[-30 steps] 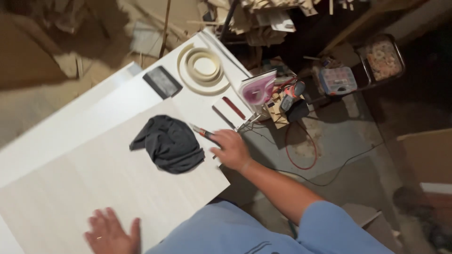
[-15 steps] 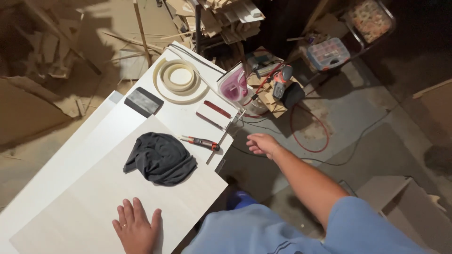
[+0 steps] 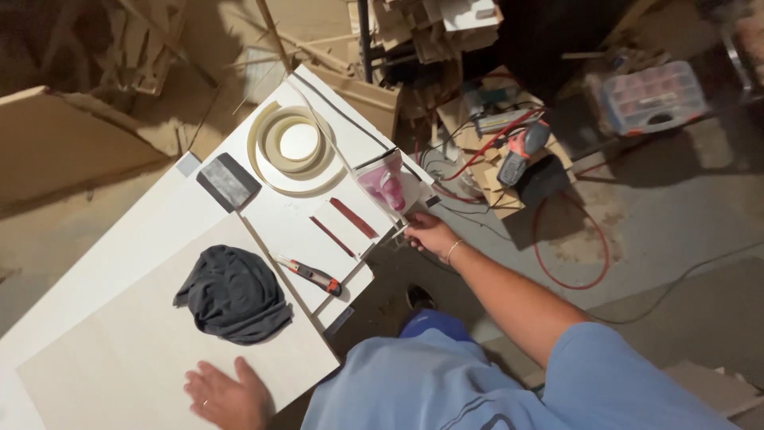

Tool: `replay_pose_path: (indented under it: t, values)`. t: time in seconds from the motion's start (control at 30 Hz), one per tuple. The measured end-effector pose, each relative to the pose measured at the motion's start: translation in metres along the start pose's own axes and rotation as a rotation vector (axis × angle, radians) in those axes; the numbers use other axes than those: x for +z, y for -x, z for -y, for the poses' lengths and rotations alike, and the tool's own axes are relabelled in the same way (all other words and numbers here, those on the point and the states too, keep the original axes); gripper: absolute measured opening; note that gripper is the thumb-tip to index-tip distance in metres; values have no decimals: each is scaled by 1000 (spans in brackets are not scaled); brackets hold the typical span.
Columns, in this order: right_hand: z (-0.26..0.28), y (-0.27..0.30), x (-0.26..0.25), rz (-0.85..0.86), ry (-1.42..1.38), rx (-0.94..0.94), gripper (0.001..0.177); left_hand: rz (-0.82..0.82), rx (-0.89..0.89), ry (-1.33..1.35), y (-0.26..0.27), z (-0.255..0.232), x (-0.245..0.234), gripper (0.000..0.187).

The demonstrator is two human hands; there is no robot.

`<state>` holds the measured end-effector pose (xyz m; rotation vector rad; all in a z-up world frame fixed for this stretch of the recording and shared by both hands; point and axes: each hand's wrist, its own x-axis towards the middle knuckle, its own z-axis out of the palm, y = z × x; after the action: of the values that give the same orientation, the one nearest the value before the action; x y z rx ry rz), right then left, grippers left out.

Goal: Applying edge banding to a wooden board using an iron and trimming tools

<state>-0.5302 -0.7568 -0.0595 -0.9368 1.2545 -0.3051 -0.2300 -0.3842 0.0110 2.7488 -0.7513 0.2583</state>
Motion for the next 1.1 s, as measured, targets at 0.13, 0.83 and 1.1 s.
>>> replay_pose_path:
  t: [0.13, 0.83, 1.1]
  values:
    - [-10, -9, -9, 146, -90, -101, 11, 61, 76, -119, 15, -14, 17, 78]
    - [-27, -22, 18, 116, 342, 164, 62, 837, 249, 520, 16, -282, 22, 38]
    - [-13, -21, -2, 195, 958, 99, 62, 1039, 115, 370, 8, -317, 88, 47]
